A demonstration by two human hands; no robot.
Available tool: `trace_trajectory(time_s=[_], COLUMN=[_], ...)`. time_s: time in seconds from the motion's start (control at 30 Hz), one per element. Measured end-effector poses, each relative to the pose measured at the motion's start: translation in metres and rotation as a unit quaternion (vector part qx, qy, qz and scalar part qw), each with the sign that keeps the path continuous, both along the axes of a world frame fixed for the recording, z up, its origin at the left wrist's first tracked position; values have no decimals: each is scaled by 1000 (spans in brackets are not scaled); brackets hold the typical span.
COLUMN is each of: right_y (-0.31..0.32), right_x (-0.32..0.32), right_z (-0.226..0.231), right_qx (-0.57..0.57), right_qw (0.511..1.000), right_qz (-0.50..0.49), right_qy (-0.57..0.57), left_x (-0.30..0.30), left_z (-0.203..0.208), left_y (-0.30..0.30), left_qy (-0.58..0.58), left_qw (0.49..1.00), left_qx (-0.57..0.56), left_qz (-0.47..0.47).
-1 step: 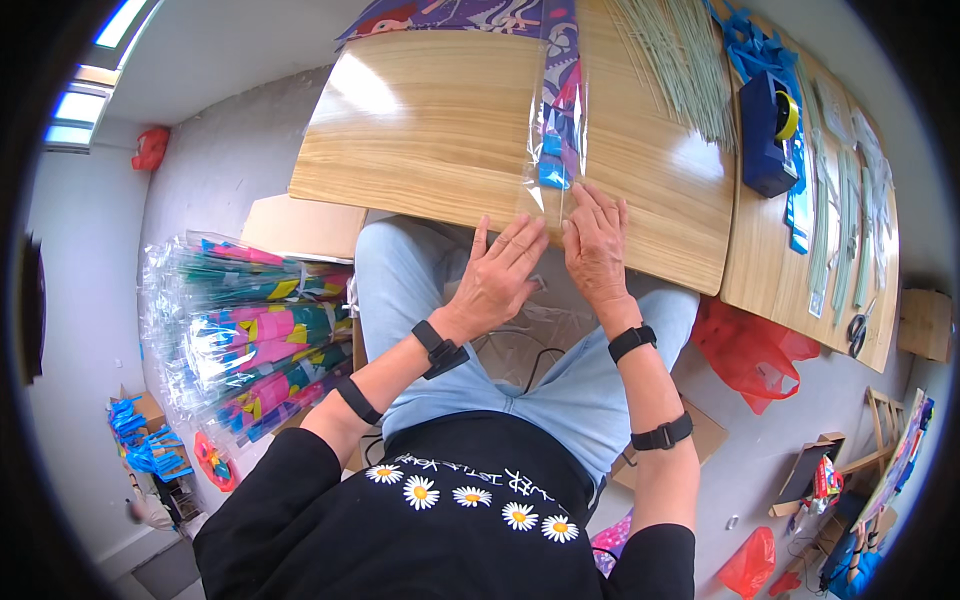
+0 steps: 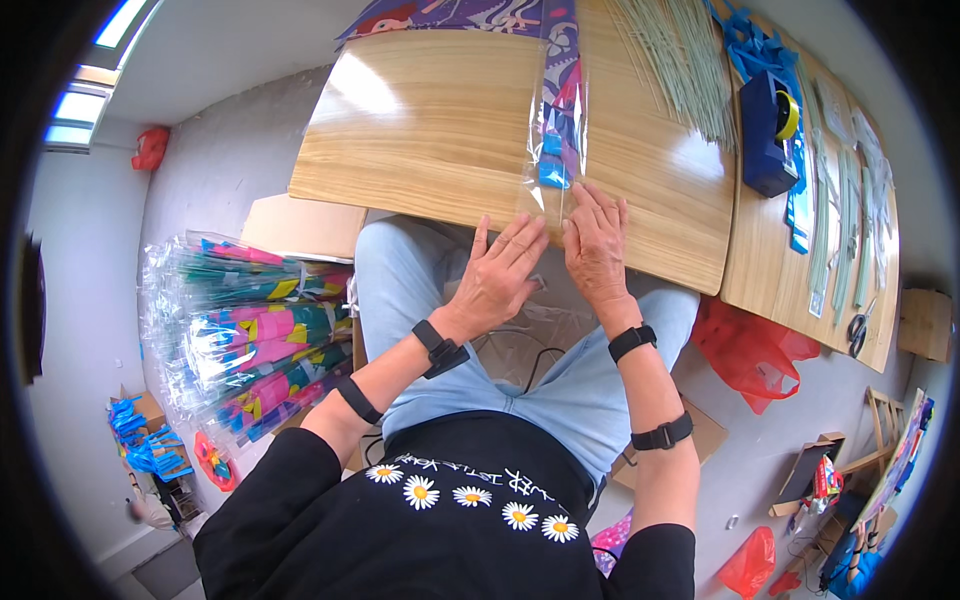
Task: Fold and assemble plastic kites at a workshop table.
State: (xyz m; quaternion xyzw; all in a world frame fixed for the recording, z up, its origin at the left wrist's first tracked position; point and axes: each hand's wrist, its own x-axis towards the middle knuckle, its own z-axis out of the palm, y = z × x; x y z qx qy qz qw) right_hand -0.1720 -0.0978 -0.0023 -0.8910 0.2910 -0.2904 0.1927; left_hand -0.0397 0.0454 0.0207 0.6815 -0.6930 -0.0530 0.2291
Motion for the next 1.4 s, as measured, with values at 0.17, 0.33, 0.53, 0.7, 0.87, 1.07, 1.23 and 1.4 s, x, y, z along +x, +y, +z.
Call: trace_trajectory(time_s=[0.17, 0.33, 0.53, 0.7, 0.87, 1.07, 1.23, 1.4], right_y=[0, 0, 2, 0, 4, 13, 32, 34], right_x=[-1, 0, 2, 0, -6, -16, -19, -21], right_z=[0, 0, 5, -1, 3, 6, 21, 25], right_qx=[-6, -9, 54, 29, 47, 21, -82, -55], right_qw=[1000, 1000, 998, 997, 992, 996, 980, 978], right_qz=[-3, -5, -21, -31, -66, -56, -30, -17], right_qy=[8, 4, -30, -63, -93, -65, 176, 202], left_x=[0, 1, 0, -3, -4, -5, -5, -4], left_z=[0, -2, 5, 8, 6, 3, -1, -1], left_y=[-2, -3, -15, -21, -23, -27, -28, -25], left_qy=[4, 0, -3, -5, -6, -23, -36, -51], left_qw=[1000, 1000, 1000, 1000, 999, 999, 999, 998], left_qx=[6, 5, 9, 12, 11, 8, 1, -18], left_qz=[0, 1, 21, 27, 29, 32, 39, 33])
